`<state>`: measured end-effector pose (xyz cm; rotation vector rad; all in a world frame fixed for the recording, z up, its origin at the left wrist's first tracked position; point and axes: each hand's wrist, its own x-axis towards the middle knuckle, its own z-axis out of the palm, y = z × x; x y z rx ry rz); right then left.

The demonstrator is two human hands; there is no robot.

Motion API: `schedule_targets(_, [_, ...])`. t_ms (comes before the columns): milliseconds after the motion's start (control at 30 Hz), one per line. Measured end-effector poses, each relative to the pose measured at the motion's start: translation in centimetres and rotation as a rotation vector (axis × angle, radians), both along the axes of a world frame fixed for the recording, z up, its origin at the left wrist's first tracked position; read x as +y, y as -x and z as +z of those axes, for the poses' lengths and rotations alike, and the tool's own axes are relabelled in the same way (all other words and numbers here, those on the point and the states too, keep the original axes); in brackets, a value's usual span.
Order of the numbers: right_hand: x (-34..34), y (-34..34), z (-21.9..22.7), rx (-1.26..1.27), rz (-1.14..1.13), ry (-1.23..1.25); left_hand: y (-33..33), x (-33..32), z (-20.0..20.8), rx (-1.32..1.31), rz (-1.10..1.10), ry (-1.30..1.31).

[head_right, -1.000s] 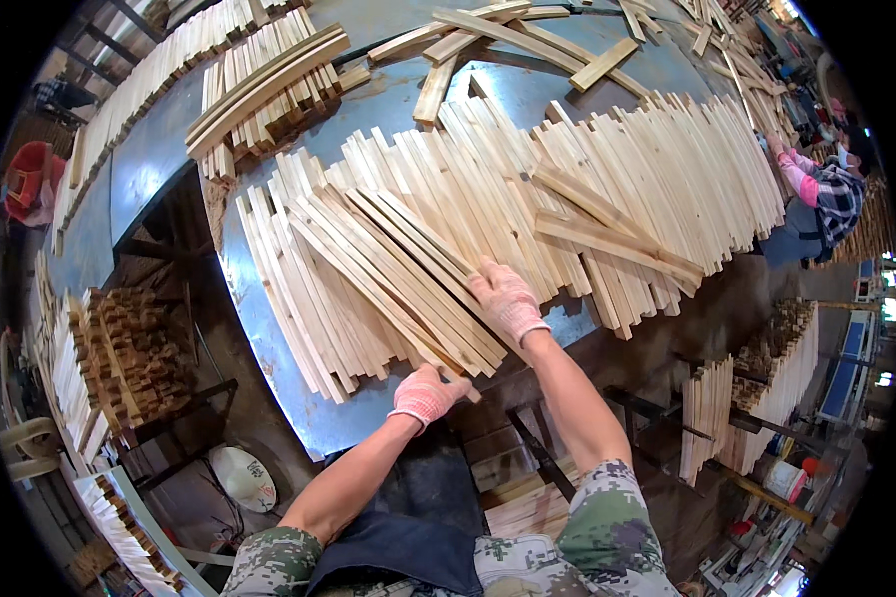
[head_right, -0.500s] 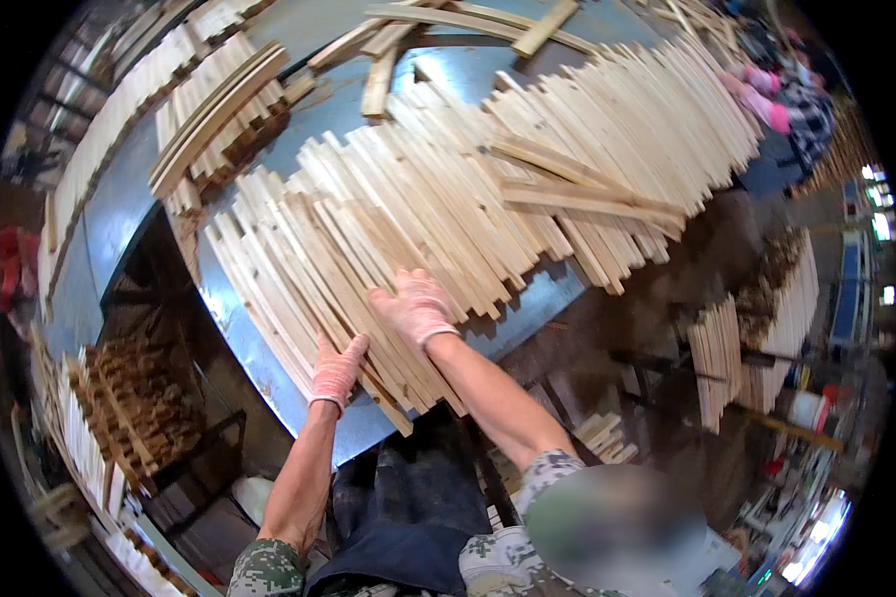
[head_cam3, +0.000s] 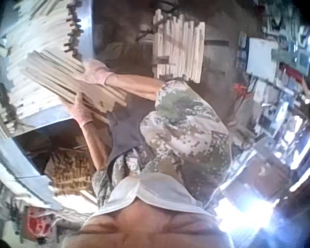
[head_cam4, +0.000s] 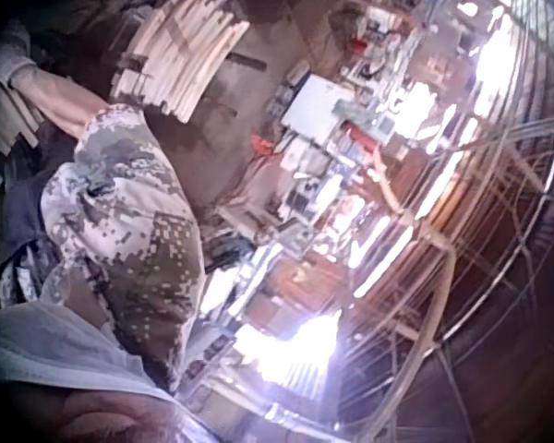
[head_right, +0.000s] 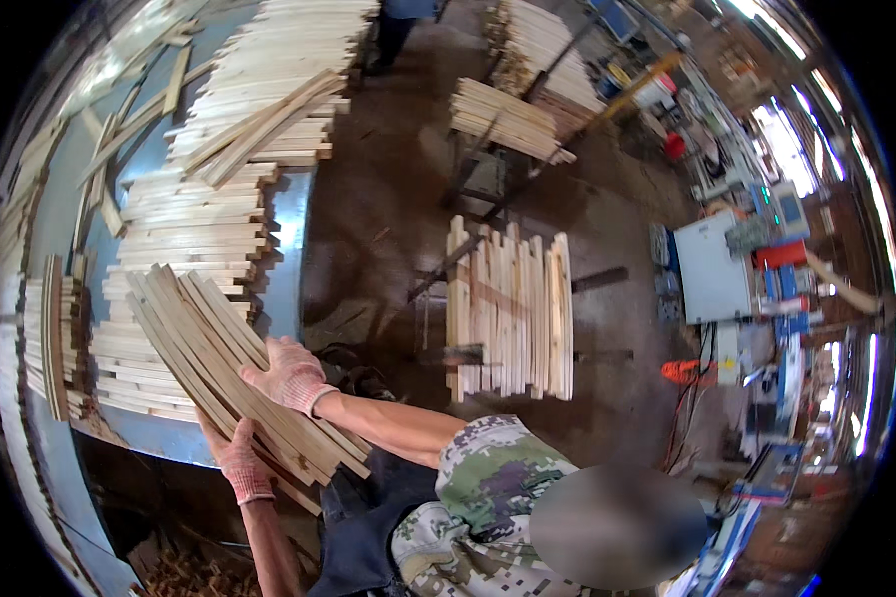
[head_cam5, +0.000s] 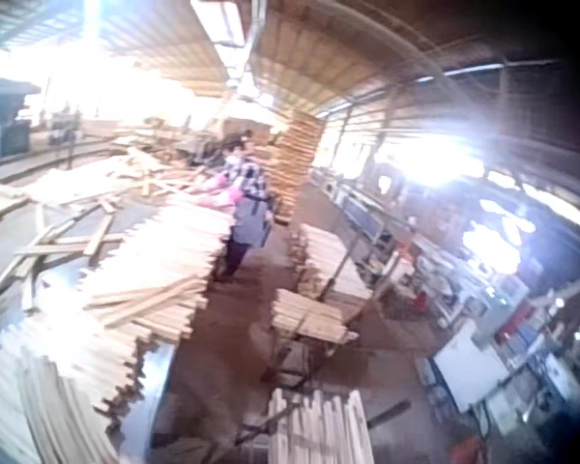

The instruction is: The person repeatedly picks up stacks of light-colored wooden planks from a metal table and places them onto a conveyor belt. They wear pink gloves and handle the wood by hand, moving between the table and the conveyor in a repetitive cycle.

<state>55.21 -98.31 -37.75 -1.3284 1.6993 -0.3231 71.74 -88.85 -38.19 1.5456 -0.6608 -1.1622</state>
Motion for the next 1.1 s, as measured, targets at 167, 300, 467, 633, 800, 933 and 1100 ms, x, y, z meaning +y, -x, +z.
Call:
schedule_targets(167, [9.0,7.0,6.2,0.088,-0.209,0.149,5.3,5.3,3.3,0.021,-0.189,0.183])
schedule_targets(300, [14.9,14.4,8.3,0.131,-0.354,0.364,12.3,7.8,7.4,0.166,-0.332,0.252])
schedule_targets(467, [22.0,25.9,8.5,0.131,-0.556,0.592,23.8,11.2,9.6,0.097,-0.544,0.288])
schedule_targets(633, [27.8,39.3,5.2,0.125,-0.819,0.396,37.4,13.9,6.9,-0.150,-0.796,0.382])
schedule_targets(800, [30.4,51.1,-4.0,0.261,-0.866,0.294,50.3,14.6,-1.9,-0.019,-0.836,0.135])
schedule_targets(933, [30.3,56.6,-12.0,0.247,-0.873,0.141,56.2,13.7,-10.1,-0.022,-0.878,-0.121])
schedule_targets(1100, [28.0,61.2,-18.2,0.222,-0.880,0.018,61.2,11.3,-15.1,-0.038,-0.853,-0.237])
